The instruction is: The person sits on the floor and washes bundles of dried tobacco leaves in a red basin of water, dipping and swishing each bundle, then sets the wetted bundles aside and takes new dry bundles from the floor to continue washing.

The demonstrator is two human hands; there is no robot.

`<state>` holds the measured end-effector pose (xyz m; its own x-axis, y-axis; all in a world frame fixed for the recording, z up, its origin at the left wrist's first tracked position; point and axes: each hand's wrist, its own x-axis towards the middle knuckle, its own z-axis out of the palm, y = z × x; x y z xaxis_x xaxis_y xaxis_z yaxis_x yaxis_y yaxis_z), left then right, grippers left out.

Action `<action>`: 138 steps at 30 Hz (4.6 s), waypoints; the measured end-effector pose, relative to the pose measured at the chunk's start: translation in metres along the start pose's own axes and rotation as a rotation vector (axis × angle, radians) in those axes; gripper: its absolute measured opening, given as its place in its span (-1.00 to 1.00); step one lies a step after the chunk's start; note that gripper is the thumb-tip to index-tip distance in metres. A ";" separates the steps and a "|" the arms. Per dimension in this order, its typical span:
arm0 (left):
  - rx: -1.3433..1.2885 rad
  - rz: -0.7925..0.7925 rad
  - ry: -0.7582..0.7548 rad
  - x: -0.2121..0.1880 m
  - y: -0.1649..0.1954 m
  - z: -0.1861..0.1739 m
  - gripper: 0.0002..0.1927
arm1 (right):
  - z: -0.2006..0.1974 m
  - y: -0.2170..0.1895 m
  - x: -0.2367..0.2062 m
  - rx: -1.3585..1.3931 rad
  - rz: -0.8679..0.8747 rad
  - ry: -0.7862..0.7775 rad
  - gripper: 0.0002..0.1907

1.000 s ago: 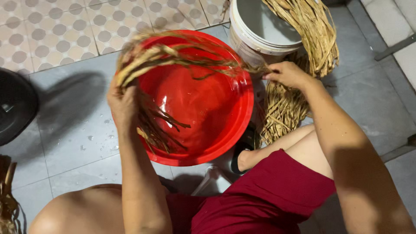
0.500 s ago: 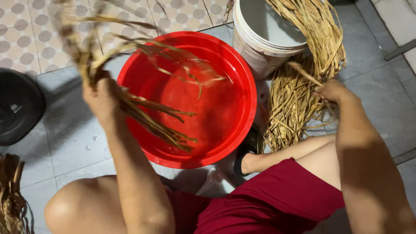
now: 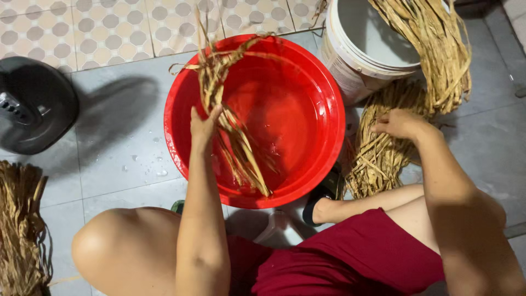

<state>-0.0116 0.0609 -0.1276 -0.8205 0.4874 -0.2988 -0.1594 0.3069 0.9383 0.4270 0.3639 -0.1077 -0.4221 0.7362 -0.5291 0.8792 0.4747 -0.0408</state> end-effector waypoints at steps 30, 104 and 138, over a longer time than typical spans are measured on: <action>0.835 -0.207 -0.333 -0.014 -0.099 0.065 0.07 | 0.174 -0.355 0.021 0.629 -0.471 -0.558 -0.64; 0.777 -0.293 -0.336 -0.061 -0.132 0.082 -0.31 | 0.175 -0.296 0.041 0.725 0.049 -0.252 -0.62; 0.099 -0.048 -0.273 -0.097 -0.098 0.094 -0.48 | 0.112 -0.300 0.022 1.559 -0.143 -0.063 -0.50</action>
<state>0.1350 0.0604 -0.2066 -0.6332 0.6683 -0.3905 -0.1287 0.4066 0.9045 0.1791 0.1838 -0.2021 -0.5442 0.6908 -0.4761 0.2043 -0.4413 -0.8738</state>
